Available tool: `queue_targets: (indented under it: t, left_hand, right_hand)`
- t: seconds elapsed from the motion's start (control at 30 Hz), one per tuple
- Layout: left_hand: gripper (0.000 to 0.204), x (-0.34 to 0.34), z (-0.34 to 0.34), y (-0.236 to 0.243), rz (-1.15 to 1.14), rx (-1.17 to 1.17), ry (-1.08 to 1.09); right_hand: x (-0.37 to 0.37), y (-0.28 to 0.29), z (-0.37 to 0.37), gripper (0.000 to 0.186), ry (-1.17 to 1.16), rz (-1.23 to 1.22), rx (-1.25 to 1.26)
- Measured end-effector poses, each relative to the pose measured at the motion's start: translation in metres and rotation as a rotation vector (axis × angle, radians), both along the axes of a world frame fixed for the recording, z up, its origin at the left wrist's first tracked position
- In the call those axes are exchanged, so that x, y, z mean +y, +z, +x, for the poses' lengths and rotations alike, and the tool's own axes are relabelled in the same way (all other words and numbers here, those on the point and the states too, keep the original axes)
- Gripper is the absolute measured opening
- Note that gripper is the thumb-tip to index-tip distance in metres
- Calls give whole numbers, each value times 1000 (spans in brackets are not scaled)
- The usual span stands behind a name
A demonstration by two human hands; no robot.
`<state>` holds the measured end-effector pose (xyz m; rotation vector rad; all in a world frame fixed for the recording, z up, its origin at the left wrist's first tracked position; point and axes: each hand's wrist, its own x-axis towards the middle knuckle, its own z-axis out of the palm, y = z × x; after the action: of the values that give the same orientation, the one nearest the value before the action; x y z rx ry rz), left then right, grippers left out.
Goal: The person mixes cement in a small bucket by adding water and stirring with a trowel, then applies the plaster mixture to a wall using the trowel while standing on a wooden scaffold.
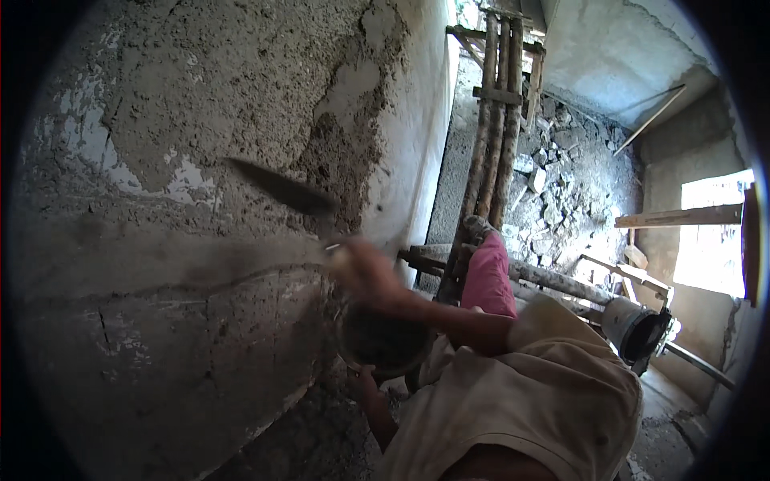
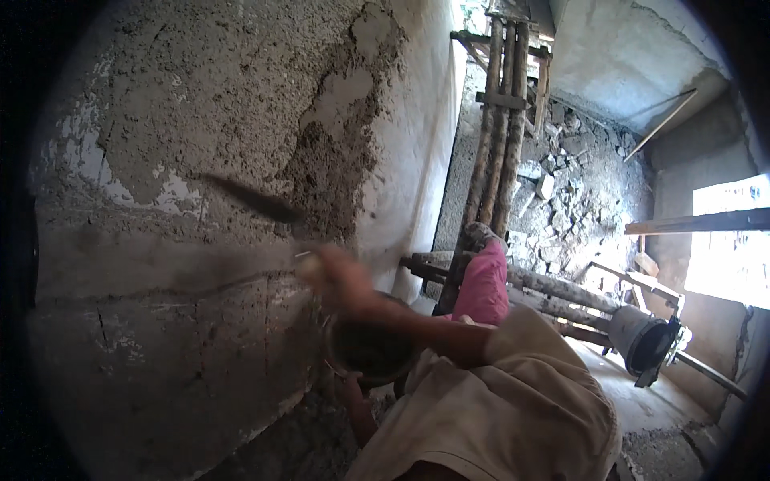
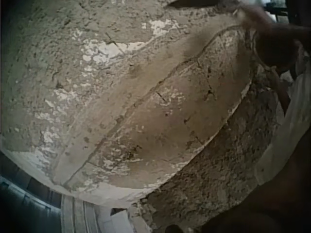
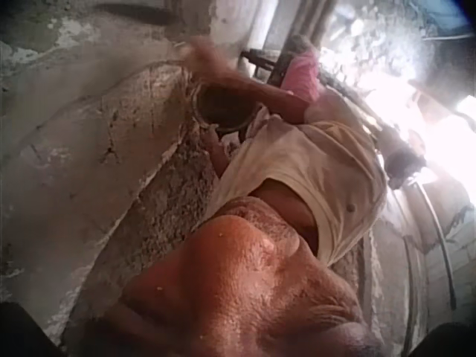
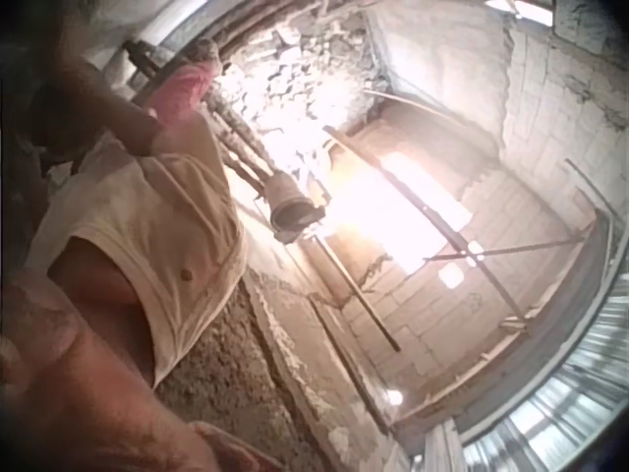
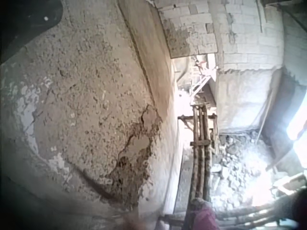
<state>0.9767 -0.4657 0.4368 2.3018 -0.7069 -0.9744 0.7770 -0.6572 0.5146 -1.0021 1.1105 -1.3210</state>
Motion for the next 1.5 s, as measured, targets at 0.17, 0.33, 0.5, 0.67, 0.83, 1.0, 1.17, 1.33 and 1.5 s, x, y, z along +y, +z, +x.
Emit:
queue_targets:
  t: [0.17, 0.33, 0.5, 0.67, 0.83, 1.0, 1.17, 1.33, 1.5]
  left_hand:
    - [50, 3, -13, -19, -2, 100, 188]
    - [53, 32, -6, -56, -29, 139, 234]
    - [49, -35, -86, 12, 40, 123, 518]
    - [45, -13, -82, -15, -37, -87, 153]
    - [50, -13, -60, -31, -123, 32, -31]
    - [56, -49, -91, 11, -53, 321, 386]
    - [56, -39, -73, 7, -77, 131, 270]
    - [53, -28, -50, -17, -52, 184, 334]
    - [52, 8, -25, -30, -165, 138, -115]
  right_hand:
    - [-48, -85, -64, 36, -198, 190, 267]
    - [-138, -151, -42, 41, -199, 89, 322]
    - [-174, -184, -4, 42, -126, 295, -33]
    - [-165, -170, -10, 48, 66, 417, -564]
    - [-110, -110, 64, 50, 115, 453, -639]
    - [-79, -116, 85, 47, -19, 332, -429]
    - [-55, -111, 12, 48, 81, 469, -620]
    - [-109, -87, 57, 48, 48, 738, -795]
    - [-36, -33, 34, 45, 378, 329, -723]
